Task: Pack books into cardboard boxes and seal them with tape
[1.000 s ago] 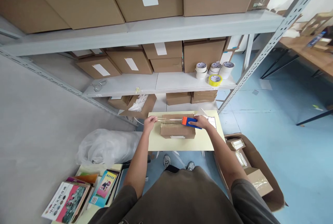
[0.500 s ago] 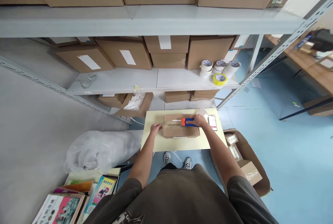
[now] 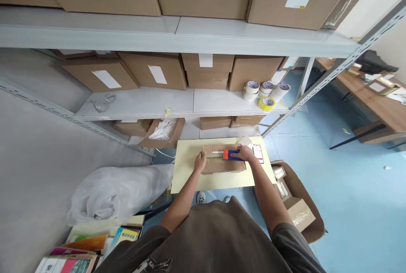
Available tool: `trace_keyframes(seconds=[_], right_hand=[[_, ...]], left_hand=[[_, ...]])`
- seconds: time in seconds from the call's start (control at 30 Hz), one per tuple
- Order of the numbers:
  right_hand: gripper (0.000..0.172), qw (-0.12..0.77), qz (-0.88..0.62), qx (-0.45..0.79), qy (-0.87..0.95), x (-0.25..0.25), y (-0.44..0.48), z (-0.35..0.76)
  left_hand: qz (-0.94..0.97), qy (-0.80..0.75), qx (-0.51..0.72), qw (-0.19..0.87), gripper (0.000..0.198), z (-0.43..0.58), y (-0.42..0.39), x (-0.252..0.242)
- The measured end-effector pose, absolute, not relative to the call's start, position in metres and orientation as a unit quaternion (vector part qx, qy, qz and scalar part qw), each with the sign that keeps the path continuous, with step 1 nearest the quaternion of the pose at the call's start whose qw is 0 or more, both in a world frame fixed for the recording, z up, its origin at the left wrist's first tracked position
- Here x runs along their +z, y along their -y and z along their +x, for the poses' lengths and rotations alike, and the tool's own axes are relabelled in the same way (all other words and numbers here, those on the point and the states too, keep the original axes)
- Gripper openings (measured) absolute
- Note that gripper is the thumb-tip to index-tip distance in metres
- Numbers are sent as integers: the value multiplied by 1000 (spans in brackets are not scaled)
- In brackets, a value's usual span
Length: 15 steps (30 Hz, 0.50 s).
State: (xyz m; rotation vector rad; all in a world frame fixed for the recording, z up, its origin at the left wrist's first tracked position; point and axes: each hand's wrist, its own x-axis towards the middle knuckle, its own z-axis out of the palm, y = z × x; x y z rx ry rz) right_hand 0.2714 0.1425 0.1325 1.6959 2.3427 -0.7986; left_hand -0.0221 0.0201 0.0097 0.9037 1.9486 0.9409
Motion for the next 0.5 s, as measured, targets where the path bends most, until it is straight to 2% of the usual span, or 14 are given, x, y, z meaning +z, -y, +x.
trace_keyframes(seconds=[0.13, 0.27, 0.5], right_hand=[[53, 23, 569, -274, -775, 131, -133, 280], [55, -25, 564, -273, -779, 129, -125, 282], [52, 8, 600, -253, -759, 144, -144, 346]], left_hand=[[340, -778, 348, 397, 58, -7, -33, 18], [354, -793, 310, 387, 62, -6, -35, 18], [366, -808, 277, 370, 62, -19, -35, 17]])
